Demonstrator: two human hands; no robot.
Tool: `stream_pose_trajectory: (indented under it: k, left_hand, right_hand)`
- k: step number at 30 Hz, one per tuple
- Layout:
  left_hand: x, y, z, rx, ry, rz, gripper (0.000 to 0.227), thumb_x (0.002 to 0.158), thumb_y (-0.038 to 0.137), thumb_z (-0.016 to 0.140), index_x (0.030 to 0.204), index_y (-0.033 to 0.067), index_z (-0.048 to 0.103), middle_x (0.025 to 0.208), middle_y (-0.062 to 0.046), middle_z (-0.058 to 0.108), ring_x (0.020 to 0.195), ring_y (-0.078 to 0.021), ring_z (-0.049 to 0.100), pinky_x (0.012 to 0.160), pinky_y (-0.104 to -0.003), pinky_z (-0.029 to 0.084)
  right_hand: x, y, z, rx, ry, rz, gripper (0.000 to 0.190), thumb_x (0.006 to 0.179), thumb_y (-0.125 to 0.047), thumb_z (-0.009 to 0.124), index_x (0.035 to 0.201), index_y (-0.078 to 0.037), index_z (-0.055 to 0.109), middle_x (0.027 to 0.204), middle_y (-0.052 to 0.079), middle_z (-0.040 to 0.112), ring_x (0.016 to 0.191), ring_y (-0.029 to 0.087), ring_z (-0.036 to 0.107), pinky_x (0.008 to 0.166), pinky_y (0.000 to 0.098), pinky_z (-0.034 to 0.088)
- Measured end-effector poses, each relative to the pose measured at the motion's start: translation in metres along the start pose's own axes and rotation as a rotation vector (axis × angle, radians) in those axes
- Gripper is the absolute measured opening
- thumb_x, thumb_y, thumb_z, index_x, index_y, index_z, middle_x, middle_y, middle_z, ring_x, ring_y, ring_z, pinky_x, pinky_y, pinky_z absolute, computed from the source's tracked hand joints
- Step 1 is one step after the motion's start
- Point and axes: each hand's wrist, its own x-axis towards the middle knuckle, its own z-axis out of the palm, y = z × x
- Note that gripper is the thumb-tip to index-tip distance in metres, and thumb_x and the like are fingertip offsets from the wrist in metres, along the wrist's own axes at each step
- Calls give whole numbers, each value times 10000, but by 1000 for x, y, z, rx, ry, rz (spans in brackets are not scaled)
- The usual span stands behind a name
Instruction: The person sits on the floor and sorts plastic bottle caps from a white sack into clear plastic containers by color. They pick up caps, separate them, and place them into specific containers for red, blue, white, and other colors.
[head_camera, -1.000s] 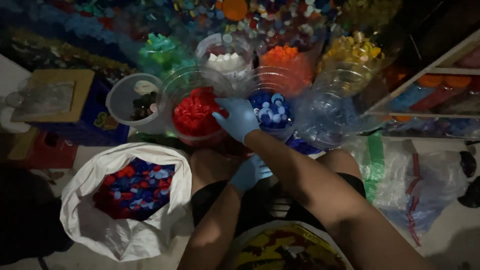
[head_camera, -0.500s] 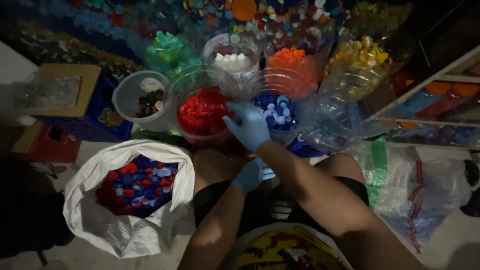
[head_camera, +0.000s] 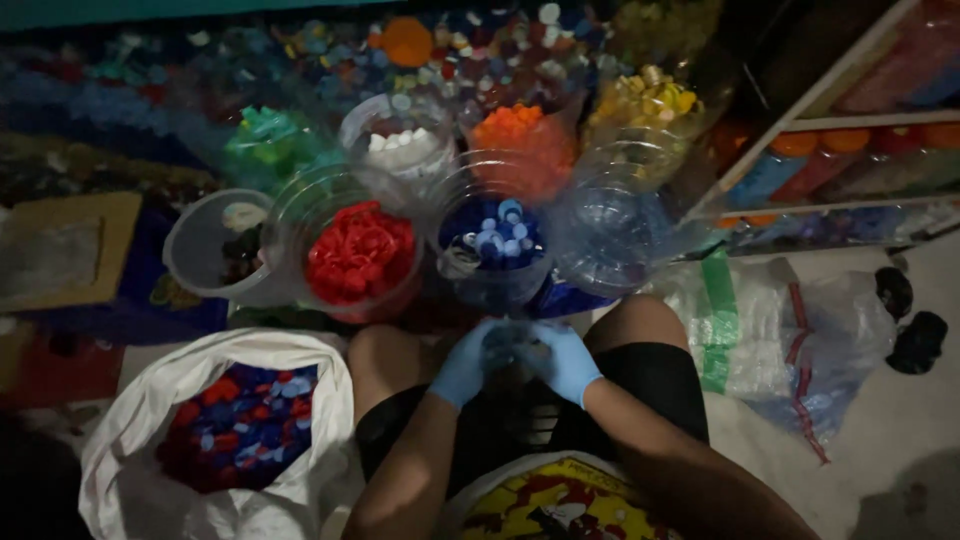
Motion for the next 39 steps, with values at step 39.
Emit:
stream_pose_trajectory:
  k: [39]
  left_hand:
    - [-48,18,18,-34,-121,217,540,868,373,796,1231,-18,718,1346,-265,658,1164,-365,649,1072,-542,474]
  right_hand:
    - [11,2,7,98,-347,544,431,932,-477,693,1292,-242,723,1291,89,733,1231,321,645,1042,415,542]
